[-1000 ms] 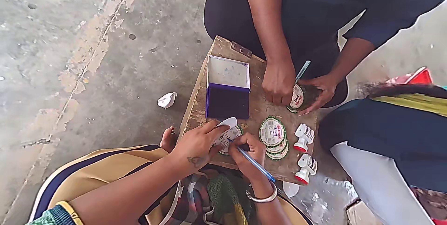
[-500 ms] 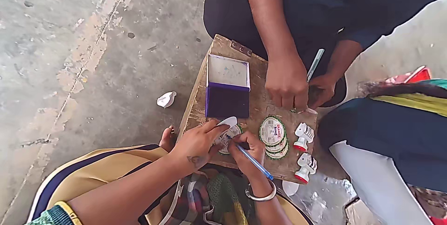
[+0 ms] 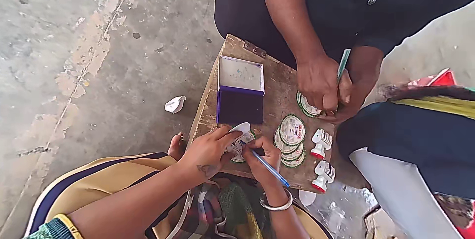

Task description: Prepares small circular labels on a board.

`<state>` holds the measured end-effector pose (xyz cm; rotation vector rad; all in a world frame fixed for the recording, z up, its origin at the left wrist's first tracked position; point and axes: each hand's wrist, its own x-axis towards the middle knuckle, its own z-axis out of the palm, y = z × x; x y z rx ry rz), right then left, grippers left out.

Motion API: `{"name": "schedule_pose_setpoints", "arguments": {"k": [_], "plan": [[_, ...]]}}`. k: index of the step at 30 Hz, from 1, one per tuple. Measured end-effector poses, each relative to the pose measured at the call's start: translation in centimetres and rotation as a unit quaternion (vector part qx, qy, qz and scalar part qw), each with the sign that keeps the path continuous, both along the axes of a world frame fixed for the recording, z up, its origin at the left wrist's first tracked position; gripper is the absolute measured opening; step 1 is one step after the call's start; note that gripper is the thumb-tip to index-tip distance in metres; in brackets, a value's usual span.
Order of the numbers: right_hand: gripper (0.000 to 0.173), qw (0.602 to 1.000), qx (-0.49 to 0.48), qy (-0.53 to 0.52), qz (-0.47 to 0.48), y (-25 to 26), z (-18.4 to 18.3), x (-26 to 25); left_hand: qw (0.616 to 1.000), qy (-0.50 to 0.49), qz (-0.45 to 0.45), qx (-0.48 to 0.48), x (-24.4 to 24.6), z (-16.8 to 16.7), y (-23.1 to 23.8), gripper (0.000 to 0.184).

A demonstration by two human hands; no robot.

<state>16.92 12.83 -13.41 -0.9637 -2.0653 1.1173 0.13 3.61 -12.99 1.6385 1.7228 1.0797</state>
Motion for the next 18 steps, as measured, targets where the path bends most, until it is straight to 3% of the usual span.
{"name": "schedule_pose_setpoints", "arguments": {"k": [18], "plan": [[0.007, 1.000, 0.002, 0.019, -0.018, -0.03, -0.18, -0.02, 1.000, 0.016, 0.005, 0.011, 0.13, -0.09, 0.07, 0.043]]}}
